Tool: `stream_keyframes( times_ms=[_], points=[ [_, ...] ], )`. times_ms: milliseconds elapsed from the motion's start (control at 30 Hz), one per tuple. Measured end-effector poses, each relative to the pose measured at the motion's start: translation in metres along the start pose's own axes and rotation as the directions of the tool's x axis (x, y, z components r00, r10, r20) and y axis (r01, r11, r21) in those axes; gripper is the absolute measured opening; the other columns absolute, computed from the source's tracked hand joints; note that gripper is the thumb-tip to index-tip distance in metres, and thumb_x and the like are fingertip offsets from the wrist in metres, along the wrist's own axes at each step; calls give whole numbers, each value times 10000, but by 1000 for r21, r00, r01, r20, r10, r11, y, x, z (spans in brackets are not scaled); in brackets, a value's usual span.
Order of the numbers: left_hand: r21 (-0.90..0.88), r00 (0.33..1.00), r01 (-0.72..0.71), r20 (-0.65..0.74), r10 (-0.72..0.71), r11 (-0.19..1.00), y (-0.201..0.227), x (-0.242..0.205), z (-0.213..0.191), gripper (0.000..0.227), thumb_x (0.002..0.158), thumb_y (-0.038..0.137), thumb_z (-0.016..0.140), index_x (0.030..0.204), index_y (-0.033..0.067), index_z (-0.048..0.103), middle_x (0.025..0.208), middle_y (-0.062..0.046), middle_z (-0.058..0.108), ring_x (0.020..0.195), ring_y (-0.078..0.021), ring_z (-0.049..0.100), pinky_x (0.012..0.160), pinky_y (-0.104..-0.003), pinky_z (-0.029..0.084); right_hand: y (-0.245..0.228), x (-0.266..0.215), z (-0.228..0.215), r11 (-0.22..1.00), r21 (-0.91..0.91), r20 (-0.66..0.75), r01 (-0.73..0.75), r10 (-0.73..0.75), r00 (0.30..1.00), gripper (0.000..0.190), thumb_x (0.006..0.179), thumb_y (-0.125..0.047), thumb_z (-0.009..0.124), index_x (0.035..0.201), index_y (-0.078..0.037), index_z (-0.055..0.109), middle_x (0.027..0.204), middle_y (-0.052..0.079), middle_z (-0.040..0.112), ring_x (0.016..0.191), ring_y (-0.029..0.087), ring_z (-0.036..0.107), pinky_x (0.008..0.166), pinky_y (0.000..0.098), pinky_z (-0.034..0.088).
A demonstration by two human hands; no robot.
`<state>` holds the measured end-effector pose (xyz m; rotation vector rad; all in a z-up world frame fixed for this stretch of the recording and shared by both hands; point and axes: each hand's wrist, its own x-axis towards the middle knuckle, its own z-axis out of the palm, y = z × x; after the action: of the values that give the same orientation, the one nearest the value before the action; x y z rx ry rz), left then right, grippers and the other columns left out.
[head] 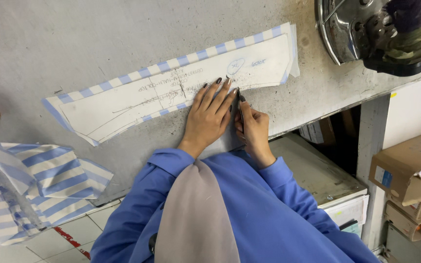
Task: The person organizes fabric collar pieces into a box and then marks a fabric piece using a template and a pen before ironing it.
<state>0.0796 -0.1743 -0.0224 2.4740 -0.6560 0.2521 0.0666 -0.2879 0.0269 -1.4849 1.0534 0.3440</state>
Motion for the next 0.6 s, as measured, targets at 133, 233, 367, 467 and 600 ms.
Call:
stream_keyframes(
  times_ms=[133,233,367,467,600],
  points=[
    [0,1000,0,1,0,1000,1,2,-1,411,917,180,472,1325,157,507,1412,-66,438,1297,-248,414,1070,-428,313,7,5,-3,1000,17,18,6,-6,1000,449,936,-288,531,602,11,518,377,57,335,228,92,277,207,217,180],
    [-14,1000,-8,14,8,1000,1,3,-5,408,910,171,485,1316,148,515,1413,-73,435,1303,-256,409,1074,-433,309,4,1,-7,999,37,57,7,-9,998,444,950,-281,497,616,11,515,386,57,334,232,91,272,210,214,182],
    [-250,999,-47,11,52,967,-1,-3,-16,352,918,118,462,1253,110,571,1331,-75,523,1229,-240,492,1075,-407,335,14,-9,-21,994,110,158,14,-31,987,454,981,-291,431,669,26,517,425,83,364,229,118,313,200,225,216],
    [-338,999,-4,39,19,941,-3,-16,-43,314,909,72,479,1192,97,613,1240,-84,586,1149,-246,552,1028,-401,405,32,-15,-28,987,0,239,159,-155,959,450,1009,-260,367,712,38,528,447,130,421,227,134,341,217,235,240],
    [-255,989,117,-59,-136,960,-35,-55,-80,303,842,4,554,1116,87,650,1196,-83,612,1099,-240,582,995,-402,450,30,-29,-3,988,25,344,151,-150,927,411,1012,-249,357,791,48,537,478,140,434,250,158,392,224,240,269]
  ],
)
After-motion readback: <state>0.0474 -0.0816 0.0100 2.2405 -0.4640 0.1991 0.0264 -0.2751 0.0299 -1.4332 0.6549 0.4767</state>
